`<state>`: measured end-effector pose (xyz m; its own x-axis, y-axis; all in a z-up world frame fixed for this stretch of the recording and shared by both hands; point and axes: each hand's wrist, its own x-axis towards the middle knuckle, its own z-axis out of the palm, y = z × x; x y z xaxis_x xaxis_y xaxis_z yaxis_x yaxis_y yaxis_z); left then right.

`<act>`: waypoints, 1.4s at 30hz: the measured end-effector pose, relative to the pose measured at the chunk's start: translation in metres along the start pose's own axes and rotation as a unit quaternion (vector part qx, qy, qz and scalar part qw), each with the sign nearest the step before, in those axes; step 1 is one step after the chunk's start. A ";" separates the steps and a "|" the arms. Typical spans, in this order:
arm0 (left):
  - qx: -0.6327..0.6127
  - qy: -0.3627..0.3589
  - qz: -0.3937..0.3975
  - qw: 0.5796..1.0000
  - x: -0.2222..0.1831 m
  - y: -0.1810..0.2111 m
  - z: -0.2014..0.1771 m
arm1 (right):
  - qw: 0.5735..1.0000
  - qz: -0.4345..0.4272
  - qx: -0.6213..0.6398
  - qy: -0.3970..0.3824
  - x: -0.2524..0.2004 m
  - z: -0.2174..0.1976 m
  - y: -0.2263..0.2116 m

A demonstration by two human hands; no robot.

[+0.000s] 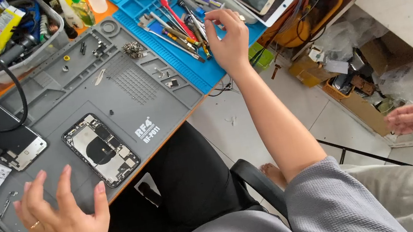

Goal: The person disassembles a smartphone on a workbench, using a screwdriver to remove screws and a metal spudger to pry open the casing and disconnect internal components. The person carefully manipulates the phone's internal parts, including the battery and logic board, while working on a grey mat.

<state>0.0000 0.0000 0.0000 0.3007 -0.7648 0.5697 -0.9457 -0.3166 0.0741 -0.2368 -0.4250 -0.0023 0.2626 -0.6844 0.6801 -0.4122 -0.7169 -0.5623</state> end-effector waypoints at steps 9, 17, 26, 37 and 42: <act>0.011 0.012 0.016 1.000 0.004 0.005 -0.005 | 0.995 0.083 0.001 -0.057 0.005 -0.001 0.008; 0.021 0.007 0.008 1.000 0.005 0.006 -0.003 | 0.989 0.097 -0.018 -0.110 0.007 -0.001 0.005; 0.023 -0.008 0.000 1.000 0.007 0.005 0.001 | 0.928 0.163 0.058 -0.330 0.070 -0.046 -0.097; 0.008 -0.028 -0.053 0.998 0.006 0.003 0.000 | 0.990 -0.131 -0.034 -0.049 0.001 0.003 0.035; -0.016 -0.033 -0.027 0.999 0.003 0.002 0.003 | 0.990 -0.087 -0.087 -0.068 -0.003 0.000 0.037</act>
<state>-0.0005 -0.0046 -0.0010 0.3581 -0.7825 0.5094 -0.9309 -0.3414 0.1300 -0.2528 -0.4492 -0.0251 0.4534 -0.5725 0.6831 -0.4915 -0.7999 -0.3443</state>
